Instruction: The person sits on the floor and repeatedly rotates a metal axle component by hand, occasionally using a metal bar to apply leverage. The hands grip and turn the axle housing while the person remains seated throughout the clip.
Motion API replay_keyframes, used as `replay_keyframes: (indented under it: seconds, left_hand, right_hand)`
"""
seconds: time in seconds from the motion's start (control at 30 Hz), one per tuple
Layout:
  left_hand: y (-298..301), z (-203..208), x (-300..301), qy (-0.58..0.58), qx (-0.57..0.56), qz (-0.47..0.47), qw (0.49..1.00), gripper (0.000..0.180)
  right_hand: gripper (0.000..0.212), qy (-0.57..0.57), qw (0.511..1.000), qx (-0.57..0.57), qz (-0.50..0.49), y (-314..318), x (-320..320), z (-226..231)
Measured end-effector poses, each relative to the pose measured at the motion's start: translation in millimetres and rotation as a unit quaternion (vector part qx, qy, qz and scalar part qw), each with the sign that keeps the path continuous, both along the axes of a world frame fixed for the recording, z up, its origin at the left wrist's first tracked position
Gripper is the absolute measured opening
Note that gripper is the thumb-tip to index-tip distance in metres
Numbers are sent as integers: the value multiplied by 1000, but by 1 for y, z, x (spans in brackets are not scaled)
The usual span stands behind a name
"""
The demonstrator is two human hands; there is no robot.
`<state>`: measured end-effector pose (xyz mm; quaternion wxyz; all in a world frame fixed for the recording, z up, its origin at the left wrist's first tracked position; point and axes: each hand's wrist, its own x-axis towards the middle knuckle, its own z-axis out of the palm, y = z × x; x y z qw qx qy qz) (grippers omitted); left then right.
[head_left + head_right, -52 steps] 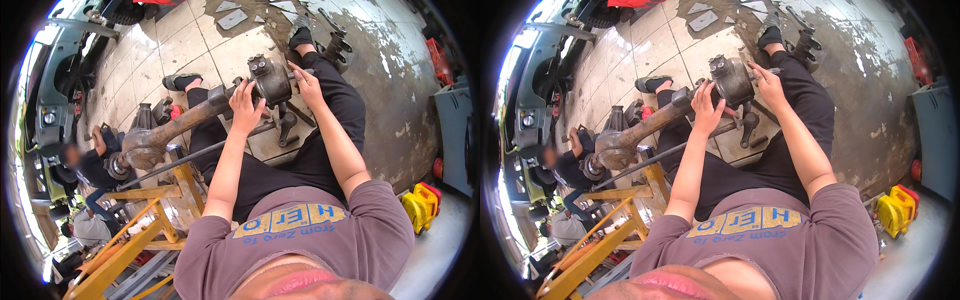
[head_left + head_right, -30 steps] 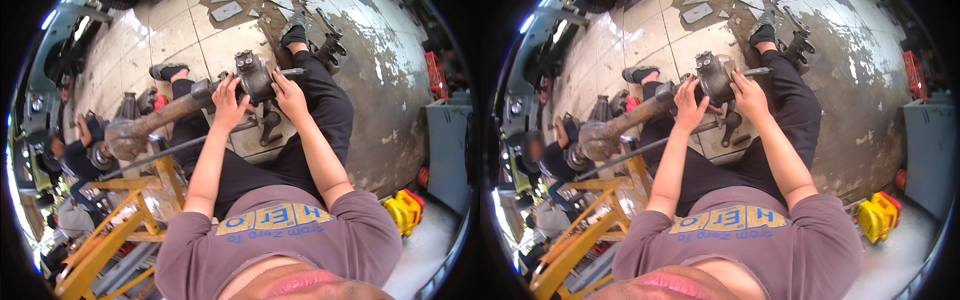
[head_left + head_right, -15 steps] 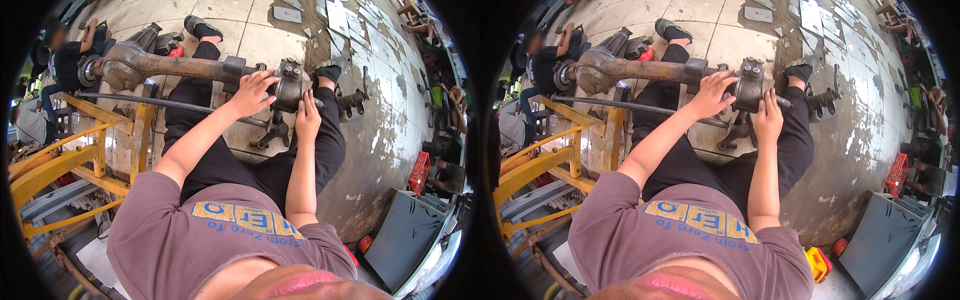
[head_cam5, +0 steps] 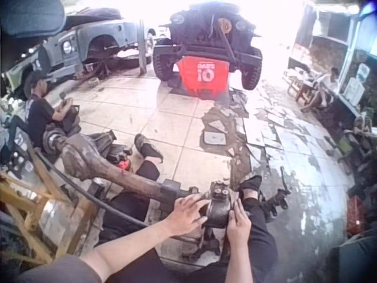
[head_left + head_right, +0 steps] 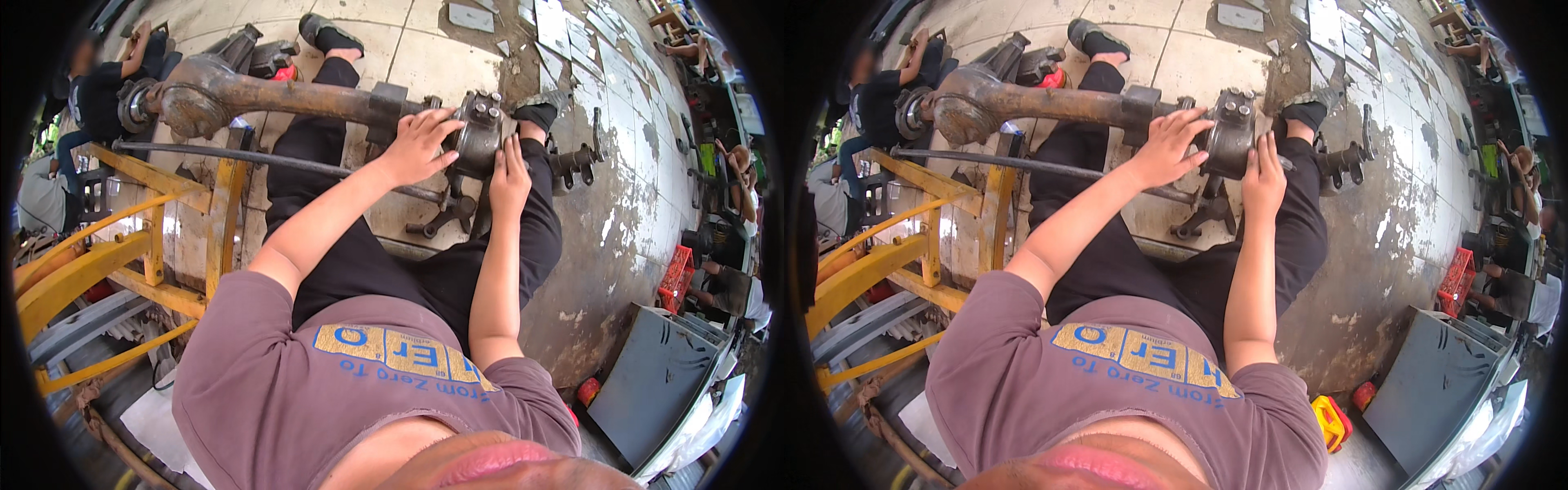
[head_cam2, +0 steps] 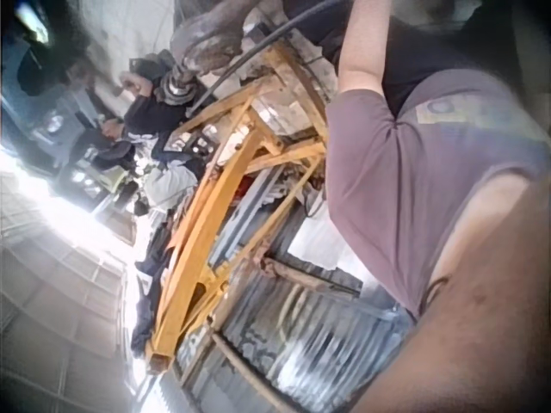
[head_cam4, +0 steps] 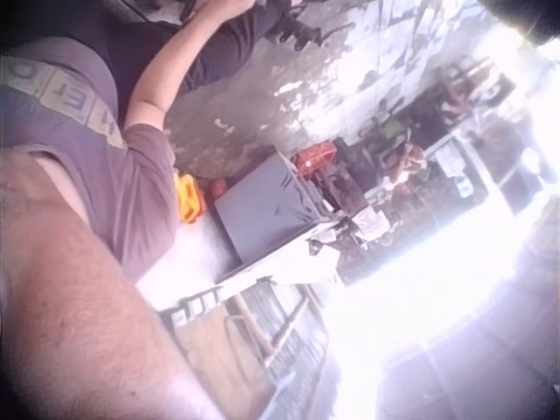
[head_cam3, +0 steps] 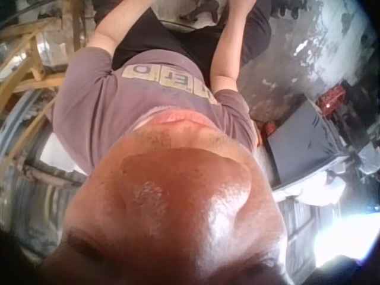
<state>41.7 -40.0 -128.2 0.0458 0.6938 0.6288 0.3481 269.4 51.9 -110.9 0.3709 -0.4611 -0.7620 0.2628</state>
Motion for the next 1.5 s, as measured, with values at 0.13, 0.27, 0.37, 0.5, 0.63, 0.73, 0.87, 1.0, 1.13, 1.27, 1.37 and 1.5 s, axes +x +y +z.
replay_keyframes:
  seconds: [0.13, 0.27, 0.37, 0.5, 0.63, 0.73, 0.87, 1.0, 1.13, 1.27, 1.37, 1.5]
  left_hand:
    - [0, 2, -1, 3, -1, -5, 1000, 67]
    - [2, -4, 0, -9, 12, -14, 1000, 65]
    - [6, 0, -5, -4, 3, -18, 1000, 66]
    - [8, -2, -1, 3, -3, -28, 1000, 68]
    - [7, -4, -2, 1, -12, -31, 999, 70]
    - [8, -7, -4, 17, -12, -33, 999, 68]
    - [8, -5, -4, 18, -25, -41, 999, 69]
    - [9, -7, -5, 24, -12, -43, 999, 69]
    - [9, -3, 0, 28, -32, -33, 999, 70]
    - [7, -5, -6, 36, -3, -30, 999, 68]
    - [10, -6, -3, 35, -10, -30, 999, 69]
    - [8, -5, -2, 39, 0, -23, 999, 69]
  right_hand:
    - [36, -21, 999, 36, -4, -13, 6, -14]
    - [38, -24, 999, 49, -5, 2, 5, -7]
    - [37, -51, 997, 49, -19, -23, 16, -18]
    - [37, -34, 996, 78, -31, 3, 10, -10]
    - [37, -34, 996, 59, -51, -18, 14, -23]
    - [37, -52, 996, 46, -47, -14, 11, -8]
    - [38, -51, 997, 47, -45, -5, 14, -7]
    - [37, -70, 997, 13, -37, -15, 15, -5]
    - [36, -61, 997, 6, -36, 0, 14, -4]
    - [36, -22, 999, 20, -36, -16, 13, -6]
    - [37, -17, 999, 18, -33, 2, 12, -6]
    - [38, -62, 998, 11, -29, -22, 16, -5]
